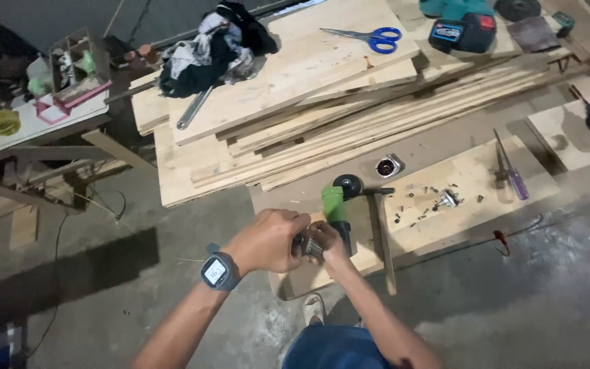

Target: The person assembles a mechanical component by hand, attaching a small metal piece to a cylindrical device. They then use a screwdriver to tighten a screw on the assembly and inspect the connection.

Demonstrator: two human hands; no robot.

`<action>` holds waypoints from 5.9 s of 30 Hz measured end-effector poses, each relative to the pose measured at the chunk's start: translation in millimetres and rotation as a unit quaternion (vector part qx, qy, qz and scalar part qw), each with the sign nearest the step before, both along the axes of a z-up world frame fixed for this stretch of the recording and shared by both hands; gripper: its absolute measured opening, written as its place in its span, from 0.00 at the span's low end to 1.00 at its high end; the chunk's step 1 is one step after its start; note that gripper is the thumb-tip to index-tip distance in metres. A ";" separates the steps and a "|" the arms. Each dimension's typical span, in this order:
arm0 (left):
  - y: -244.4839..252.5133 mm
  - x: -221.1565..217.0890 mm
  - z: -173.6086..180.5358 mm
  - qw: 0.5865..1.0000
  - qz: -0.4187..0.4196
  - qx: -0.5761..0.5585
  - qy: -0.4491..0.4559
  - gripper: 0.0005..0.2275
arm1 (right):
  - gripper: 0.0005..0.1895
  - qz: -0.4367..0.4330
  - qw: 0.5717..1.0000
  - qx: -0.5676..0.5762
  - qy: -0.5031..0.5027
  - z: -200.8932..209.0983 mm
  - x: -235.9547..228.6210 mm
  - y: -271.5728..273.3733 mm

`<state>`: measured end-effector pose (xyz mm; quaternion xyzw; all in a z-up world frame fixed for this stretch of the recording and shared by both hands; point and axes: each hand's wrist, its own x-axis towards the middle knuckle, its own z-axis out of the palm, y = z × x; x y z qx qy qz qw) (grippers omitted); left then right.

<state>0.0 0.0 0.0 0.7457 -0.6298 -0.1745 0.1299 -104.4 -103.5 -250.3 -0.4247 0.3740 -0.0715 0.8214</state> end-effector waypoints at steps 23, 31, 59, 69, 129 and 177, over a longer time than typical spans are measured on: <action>-9.9 36.1 -74.5 0.987 0.066 0.143 -0.033 0.15 | 0.25 0.204 0.955 -0.153 0.152 -65.5 -8.0 0.4; 2.2 45.5 -127.1 0.978 0.118 0.162 -0.054 0.14 | 0.17 0.330 0.880 -0.273 0.203 -78.4 -3.7 25.1; -4.6 43.3 -190.8 0.985 0.109 0.127 0.039 0.18 | 0.17 0.346 0.798 -0.402 0.286 -113.3 0.4 20.5; 4.9 38.2 -197.7 0.991 0.110 0.064 0.037 0.16 | 0.12 0.310 0.782 -0.449 0.300 -98.1 -1.3 26.3; -8.9 -53.9 -144.4 0.542 0.426 -0.496 0.528 0.05 | 0.13 -0.135 0.957 -0.178 -0.185 121.6 7.2 -19.6; 11.0 -38.8 -293.8 0.670 0.543 -0.272 0.428 0.06 | 0.10 -0.322 0.919 -0.080 -0.213 -31.4 -98.4 -88.6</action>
